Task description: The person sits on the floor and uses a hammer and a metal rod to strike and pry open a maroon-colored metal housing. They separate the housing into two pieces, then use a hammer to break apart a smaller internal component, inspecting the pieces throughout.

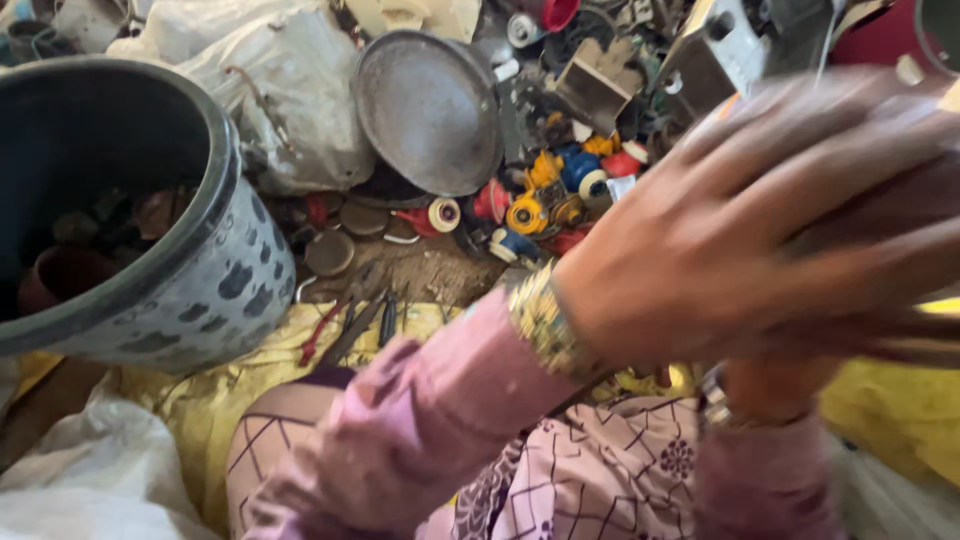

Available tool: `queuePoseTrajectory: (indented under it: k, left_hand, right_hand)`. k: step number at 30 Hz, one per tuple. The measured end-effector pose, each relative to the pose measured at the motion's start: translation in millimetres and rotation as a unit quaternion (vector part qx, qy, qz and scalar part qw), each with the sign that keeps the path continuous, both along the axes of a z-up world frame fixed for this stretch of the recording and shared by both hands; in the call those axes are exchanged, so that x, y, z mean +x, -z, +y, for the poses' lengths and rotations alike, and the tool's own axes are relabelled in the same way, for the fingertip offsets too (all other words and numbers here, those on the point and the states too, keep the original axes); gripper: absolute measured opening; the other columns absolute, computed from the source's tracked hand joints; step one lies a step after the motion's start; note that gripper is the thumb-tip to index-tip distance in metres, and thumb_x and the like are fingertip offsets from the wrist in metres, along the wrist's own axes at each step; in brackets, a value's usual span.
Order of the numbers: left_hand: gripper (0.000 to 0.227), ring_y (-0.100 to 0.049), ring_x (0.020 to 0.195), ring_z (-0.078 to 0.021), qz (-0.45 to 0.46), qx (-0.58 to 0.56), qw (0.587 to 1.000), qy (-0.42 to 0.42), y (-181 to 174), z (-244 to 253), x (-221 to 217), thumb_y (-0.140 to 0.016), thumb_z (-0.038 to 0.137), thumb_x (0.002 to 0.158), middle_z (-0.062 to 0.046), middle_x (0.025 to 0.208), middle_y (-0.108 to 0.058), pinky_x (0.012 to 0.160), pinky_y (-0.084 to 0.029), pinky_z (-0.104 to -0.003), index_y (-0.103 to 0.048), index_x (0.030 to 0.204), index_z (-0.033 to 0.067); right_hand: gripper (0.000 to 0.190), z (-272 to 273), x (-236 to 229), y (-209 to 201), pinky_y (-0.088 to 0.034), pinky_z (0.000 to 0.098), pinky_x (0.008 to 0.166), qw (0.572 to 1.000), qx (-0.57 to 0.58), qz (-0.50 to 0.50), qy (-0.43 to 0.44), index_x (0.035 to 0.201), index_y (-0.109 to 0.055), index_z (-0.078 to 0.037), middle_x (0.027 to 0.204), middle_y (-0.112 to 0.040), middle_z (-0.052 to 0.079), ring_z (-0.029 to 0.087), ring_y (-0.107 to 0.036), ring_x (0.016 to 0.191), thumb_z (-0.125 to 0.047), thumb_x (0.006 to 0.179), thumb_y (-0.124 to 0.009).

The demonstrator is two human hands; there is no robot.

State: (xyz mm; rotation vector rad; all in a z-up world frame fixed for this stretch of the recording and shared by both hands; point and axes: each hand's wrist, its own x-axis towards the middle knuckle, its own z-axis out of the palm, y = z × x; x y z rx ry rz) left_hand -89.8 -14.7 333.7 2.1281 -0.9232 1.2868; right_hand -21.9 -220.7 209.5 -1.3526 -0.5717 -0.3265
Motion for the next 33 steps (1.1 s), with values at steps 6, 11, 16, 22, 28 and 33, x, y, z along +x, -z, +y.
queuePoseTrajectory:
  k: [6,11,16,22,28,33]
  left_hand:
    - [0.077,-0.053,0.139,-0.0347,0.169,-0.077,0.982,0.033,60.1,44.0,21.6,-0.091,0.045,0.075,-0.009,0.146,-0.056,0.118,-0.041,-0.046,-0.060,0.141,0.0199]
    - [0.077,-0.065,0.106,-0.0423,0.486,-0.169,0.841,-0.166,217.7,100.2,-38.6,-0.092,0.032,0.064,-0.028,0.116,-0.066,0.090,-0.051,-0.046,-0.063,0.127,-0.0021]
    - [0.061,-0.073,0.089,-0.0330,0.503,-0.274,0.789,-0.223,297.3,130.3,-21.3,-0.080,0.053,0.077,-0.022,0.096,-0.076,0.080,-0.056,-0.040,-0.076,0.107,-0.0003]
    - [0.078,-0.069,0.095,-0.0293,0.807,-0.503,0.309,-0.004,332.0,44.2,-10.8,-0.046,0.084,0.083,-0.013,0.095,-0.070,0.081,-0.057,-0.045,-0.062,0.114,0.0147]
    - [0.073,-0.060,0.107,-0.0178,0.689,-0.568,0.403,0.201,353.1,-18.4,-24.8,-0.067,0.064,0.082,-0.006,0.116,-0.064,0.092,-0.046,-0.036,-0.058,0.127,0.0069]
    - [0.061,-0.062,0.112,-0.0196,0.709,-0.595,0.360,0.114,353.2,-14.2,-21.7,-0.088,0.040,0.074,-0.008,0.124,-0.072,0.098,-0.046,-0.036,-0.073,0.125,0.0092]
  right_hand:
    - [0.050,30.1,6.2,50.6,-0.042,0.0355,0.117,0.977,0.109,0.127,-0.133,0.152,-0.036,-0.011,0.150,-0.043,0.008,0.020,-0.049,0.136,-0.039,0.111,-0.044]
    - [0.043,49.0,1.7,208.3,-0.047,0.0416,0.086,0.847,-0.475,0.208,0.117,0.118,-0.056,-0.005,0.106,-0.057,0.016,0.031,-0.060,0.097,-0.045,0.105,-0.051]
    - [0.052,35.5,-20.0,274.9,-0.050,0.0467,0.061,0.837,-0.424,0.334,0.091,0.093,-0.071,0.000,0.070,-0.069,0.022,0.041,-0.070,0.065,-0.050,0.097,-0.058]
    - [0.048,34.1,-51.9,302.8,-0.049,0.0530,0.064,0.871,-0.415,0.231,0.129,0.090,-0.069,0.002,0.072,-0.067,0.028,0.046,-0.066,0.068,-0.046,0.097,-0.061]
    - [0.027,34.8,-65.3,337.2,-0.052,0.0548,0.069,0.905,-0.407,-0.049,0.117,0.096,-0.065,0.004,0.078,-0.067,0.028,0.047,-0.067,0.076,-0.022,0.099,-0.060]
    - [0.027,43.0,-73.7,317.3,-0.051,0.0537,0.063,0.877,-0.450,0.156,0.058,0.097,-0.063,0.004,0.078,-0.067,0.030,0.047,-0.069,0.075,-0.022,0.097,-0.063]
